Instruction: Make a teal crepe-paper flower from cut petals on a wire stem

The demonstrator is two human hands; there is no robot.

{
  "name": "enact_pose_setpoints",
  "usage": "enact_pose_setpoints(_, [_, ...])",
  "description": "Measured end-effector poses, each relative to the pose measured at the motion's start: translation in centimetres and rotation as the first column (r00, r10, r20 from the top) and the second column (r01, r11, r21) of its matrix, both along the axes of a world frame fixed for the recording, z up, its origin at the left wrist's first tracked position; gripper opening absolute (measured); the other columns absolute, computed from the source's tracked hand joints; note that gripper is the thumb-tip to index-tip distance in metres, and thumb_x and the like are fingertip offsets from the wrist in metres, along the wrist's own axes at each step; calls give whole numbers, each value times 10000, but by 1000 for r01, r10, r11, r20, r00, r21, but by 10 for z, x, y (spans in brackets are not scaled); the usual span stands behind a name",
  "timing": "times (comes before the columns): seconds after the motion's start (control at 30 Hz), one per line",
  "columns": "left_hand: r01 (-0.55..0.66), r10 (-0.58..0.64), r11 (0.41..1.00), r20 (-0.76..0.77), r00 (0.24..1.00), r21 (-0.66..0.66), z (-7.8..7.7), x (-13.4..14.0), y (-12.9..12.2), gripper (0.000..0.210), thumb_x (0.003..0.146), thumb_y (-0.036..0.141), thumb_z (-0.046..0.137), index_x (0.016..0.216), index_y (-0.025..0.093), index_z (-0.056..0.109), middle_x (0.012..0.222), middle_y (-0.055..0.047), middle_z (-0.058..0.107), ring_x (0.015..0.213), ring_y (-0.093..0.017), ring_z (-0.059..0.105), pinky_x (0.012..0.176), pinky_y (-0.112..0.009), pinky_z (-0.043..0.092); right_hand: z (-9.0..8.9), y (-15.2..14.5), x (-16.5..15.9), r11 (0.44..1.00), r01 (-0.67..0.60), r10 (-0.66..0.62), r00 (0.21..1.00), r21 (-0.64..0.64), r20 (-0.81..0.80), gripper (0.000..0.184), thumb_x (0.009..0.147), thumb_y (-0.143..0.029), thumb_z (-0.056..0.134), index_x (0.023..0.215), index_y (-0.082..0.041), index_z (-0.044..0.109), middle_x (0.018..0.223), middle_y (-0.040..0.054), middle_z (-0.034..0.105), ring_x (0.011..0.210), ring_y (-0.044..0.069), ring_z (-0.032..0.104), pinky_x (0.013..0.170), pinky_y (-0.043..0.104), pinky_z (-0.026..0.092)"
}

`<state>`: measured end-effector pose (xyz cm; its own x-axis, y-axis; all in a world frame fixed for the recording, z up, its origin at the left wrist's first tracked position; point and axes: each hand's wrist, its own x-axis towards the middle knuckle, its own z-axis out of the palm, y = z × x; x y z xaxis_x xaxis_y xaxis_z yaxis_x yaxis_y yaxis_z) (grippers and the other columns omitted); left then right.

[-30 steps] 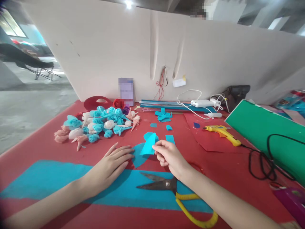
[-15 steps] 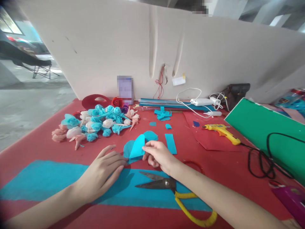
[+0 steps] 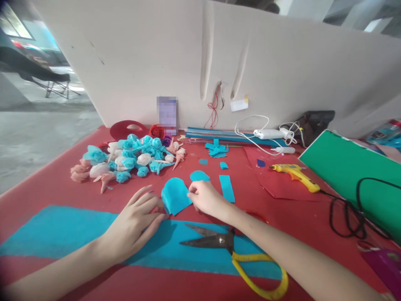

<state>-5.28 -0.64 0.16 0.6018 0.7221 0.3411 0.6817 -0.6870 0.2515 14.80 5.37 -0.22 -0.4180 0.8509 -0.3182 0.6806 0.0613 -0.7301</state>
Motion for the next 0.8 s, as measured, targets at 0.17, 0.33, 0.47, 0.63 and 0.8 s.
enact_pose_setpoints(0.17, [22, -22, 1000, 35, 999, 2, -2, -1, 1, 293, 865, 156, 383, 662, 173, 594, 716, -18, 575, 703, -149, 466, 943, -428, 311, -7, 6, -5, 999, -23, 22, 1000, 39, 12, 227, 889, -315, 475, 843, -107, 553, 665, -24, 535, 507, 56, 488, 492, 196, 439])
enact_pose_setpoints(0.33, [16, -12, 998, 65, 998, -69, -1, -1, 1, 224, 871, 165, 354, 803, 186, 567, 776, -29, 567, 743, -169, 465, 872, -429, 349, 7, 10, 0, 1000, 0, 3, 996, 26, -94, 170, 856, -251, 522, 760, -110, 525, 663, -33, 484, 510, 48, 427, 465, 173, 379])
enact_pose_setpoints(0.47, [-137, 208, 965, 332, 920, -224, 0, -2, 5, 97, 850, 188, 399, 928, 198, 455, 910, -45, 523, 882, -185, 485, 806, -366, 432, 28, 4, 8, 990, -41, -4, 949, -135, -315, 159, 830, -264, 535, 758, -142, 462, 548, -78, 327, 441, 36, 268, 412, 161, 212])
enact_pose_setpoints(0.63, [6, 276, 908, 609, 744, -419, 3, -3, 9, 556, 811, 161, 476, 1288, 301, 227, 1347, -49, 341, 1290, -196, 273, 1068, -396, 261, 36, -17, 9, 866, -242, -64, 814, -438, -577, 273, 737, -376, 578, 813, -202, 382, 528, -95, 195, 444, 46, 162, 421, 182, 133])
enact_pose_setpoints(0.8, [195, 82, 919, 649, 756, -344, 11, -1, 1, 261, 712, 203, 665, 957, 287, 632, 1274, -23, 464, 1189, -236, 425, 939, -337, 420, 24, -39, 0, 732, -355, -130, 765, -582, -631, 276, 722, -362, 553, 766, -205, 331, 515, -95, 174, 432, 46, 138, 412, 186, 122])
